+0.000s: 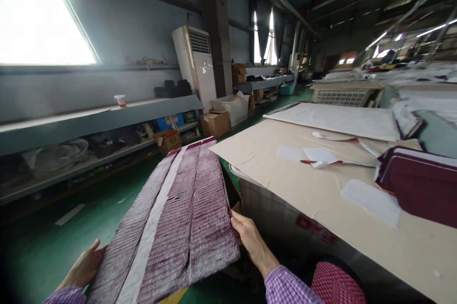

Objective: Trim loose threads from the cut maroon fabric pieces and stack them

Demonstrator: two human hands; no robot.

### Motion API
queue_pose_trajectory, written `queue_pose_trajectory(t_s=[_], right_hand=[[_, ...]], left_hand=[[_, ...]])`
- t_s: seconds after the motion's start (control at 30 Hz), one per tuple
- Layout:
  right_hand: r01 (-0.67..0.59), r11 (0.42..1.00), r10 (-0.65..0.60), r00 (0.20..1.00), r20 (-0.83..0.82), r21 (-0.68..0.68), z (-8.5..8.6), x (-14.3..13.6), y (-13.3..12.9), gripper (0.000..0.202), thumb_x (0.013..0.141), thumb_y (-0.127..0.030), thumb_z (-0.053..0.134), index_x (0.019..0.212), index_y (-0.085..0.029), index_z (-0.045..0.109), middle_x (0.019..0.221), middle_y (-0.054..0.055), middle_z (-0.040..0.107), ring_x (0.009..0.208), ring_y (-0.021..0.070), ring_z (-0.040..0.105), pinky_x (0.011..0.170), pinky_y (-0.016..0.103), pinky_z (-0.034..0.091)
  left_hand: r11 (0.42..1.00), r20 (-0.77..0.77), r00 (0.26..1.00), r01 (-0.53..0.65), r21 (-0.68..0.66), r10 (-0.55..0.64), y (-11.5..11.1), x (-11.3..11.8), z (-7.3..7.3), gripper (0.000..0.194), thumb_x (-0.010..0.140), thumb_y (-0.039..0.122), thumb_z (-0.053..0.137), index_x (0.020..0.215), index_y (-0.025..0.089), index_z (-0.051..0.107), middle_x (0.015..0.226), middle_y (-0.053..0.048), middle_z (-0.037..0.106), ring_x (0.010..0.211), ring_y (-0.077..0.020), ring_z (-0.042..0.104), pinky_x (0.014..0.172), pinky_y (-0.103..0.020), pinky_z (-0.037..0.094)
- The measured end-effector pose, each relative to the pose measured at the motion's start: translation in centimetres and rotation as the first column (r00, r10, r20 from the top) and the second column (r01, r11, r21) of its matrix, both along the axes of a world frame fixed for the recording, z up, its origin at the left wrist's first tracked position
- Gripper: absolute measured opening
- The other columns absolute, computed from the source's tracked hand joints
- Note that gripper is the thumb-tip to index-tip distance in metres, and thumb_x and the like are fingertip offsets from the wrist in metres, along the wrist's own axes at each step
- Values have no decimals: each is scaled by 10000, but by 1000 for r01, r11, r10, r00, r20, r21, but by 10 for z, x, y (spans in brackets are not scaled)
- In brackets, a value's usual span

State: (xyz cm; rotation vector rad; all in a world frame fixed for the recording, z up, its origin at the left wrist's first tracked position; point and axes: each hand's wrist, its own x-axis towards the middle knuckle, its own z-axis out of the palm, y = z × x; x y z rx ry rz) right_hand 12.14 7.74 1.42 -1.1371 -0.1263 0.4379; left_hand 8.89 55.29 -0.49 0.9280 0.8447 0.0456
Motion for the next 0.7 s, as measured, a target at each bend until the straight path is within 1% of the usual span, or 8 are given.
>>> queue_pose_trajectory(t_s=[0.17,0.3,0.37,0.47,0.6,0.7], right_hand=[[22,999,-23,999,38,35,-8,5,10,684,730,-578,636,1304,-224,525,1068,82,679,951,286,627,839,459,466],[32,999,-34,997,76,34,-9,10,22,666,737,-582,624,1295,-231,535,1066,76,680,963,292,621,844,474,466],[24,999,-28,994,108,36,-5,15,26,626,766,-564,605,1291,-232,538,1078,71,676,972,283,619,864,472,458],[3,999,-12,981,193,43,7,23,29,572,797,-529,593,1273,-213,555,1124,72,659,1021,269,598,918,449,429],[15,1000,-19,958,287,17,24,32,26,536,821,-512,571,1246,-185,579,1151,76,646,1109,263,548,992,436,368],[19,1000,-12,943,333,-16,36,33,21,498,839,-503,547,1217,-183,605,1140,73,651,1121,264,539,1015,437,342]], left_hand=[[999,-45,998,36,28,-35,11,4,-1,661,730,472,570,1283,116,506,1055,-140,684,973,-383,630,842,-489,512],[998,-86,996,38,51,-33,22,6,4,629,746,377,546,1315,120,472,1040,-142,689,938,-376,646,815,-484,524],[998,-96,995,27,58,-21,25,6,5,617,754,327,520,1331,119,452,1036,-142,691,921,-372,652,805,-486,528],[999,-76,997,18,47,-14,25,4,3,617,751,299,515,1340,129,442,1043,-137,689,909,-371,656,795,-484,532],[1000,-57,998,11,-1,-11,23,4,-7,612,739,279,528,1327,128,455,1053,-139,685,905,-373,657,785,-482,536],[1000,-49,999,-5,7,5,21,6,-15,606,730,273,536,1312,118,469,1024,-143,692,912,-375,654,770,-481,540]])
